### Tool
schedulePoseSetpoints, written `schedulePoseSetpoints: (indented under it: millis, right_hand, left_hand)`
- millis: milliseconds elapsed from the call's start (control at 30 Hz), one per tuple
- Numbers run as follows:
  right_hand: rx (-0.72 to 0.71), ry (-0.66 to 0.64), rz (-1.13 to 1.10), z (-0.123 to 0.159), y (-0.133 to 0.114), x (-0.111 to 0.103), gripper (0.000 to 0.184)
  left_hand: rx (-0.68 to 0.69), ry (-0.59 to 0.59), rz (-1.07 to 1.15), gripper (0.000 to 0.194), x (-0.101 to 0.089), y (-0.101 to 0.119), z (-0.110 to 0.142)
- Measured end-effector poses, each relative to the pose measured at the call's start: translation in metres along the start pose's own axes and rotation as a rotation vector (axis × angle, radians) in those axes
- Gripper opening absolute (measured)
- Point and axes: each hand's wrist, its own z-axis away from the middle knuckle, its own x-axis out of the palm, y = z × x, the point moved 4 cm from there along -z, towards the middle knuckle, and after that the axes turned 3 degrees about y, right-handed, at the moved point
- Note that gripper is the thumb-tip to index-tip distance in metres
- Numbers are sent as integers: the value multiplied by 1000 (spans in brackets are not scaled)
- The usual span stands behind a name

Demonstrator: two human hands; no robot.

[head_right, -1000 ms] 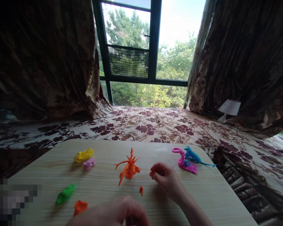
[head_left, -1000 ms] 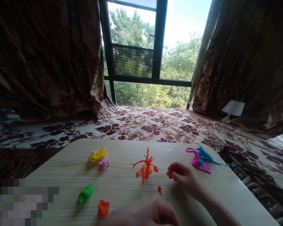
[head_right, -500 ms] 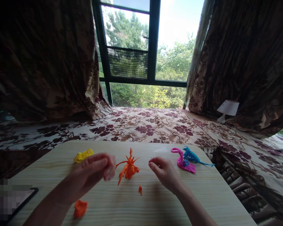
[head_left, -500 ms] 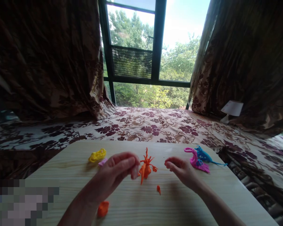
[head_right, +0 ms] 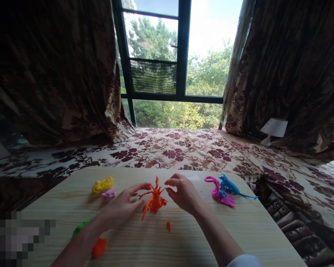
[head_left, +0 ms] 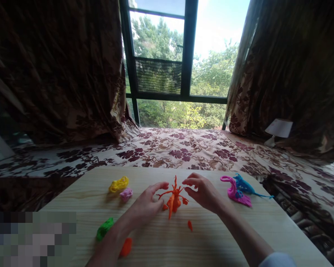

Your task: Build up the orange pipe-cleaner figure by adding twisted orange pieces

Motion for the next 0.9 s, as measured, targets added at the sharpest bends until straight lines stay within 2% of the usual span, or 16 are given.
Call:
schedulePoseSetpoints:
  millis: [167, 400, 600, 900]
  right_hand:
    - [-44, -4, 47, 0, -2, -1, 18]
    - [-76, -5, 69, 1, -7, 1, 15]
    - [-82, -1, 43, 0, -10, 1, 15]
    - [-23, 56, -50, 0, -8, -1, 15]
  left_hand:
    - [-38, -21, 20, 51, 5, -7, 0]
    - [-52, 34, 144, 56, 20, 1, 4]
    - [-72, -10, 191, 39, 36, -1, 3]
    - [-12, -100, 216, 25, 42, -11, 0]
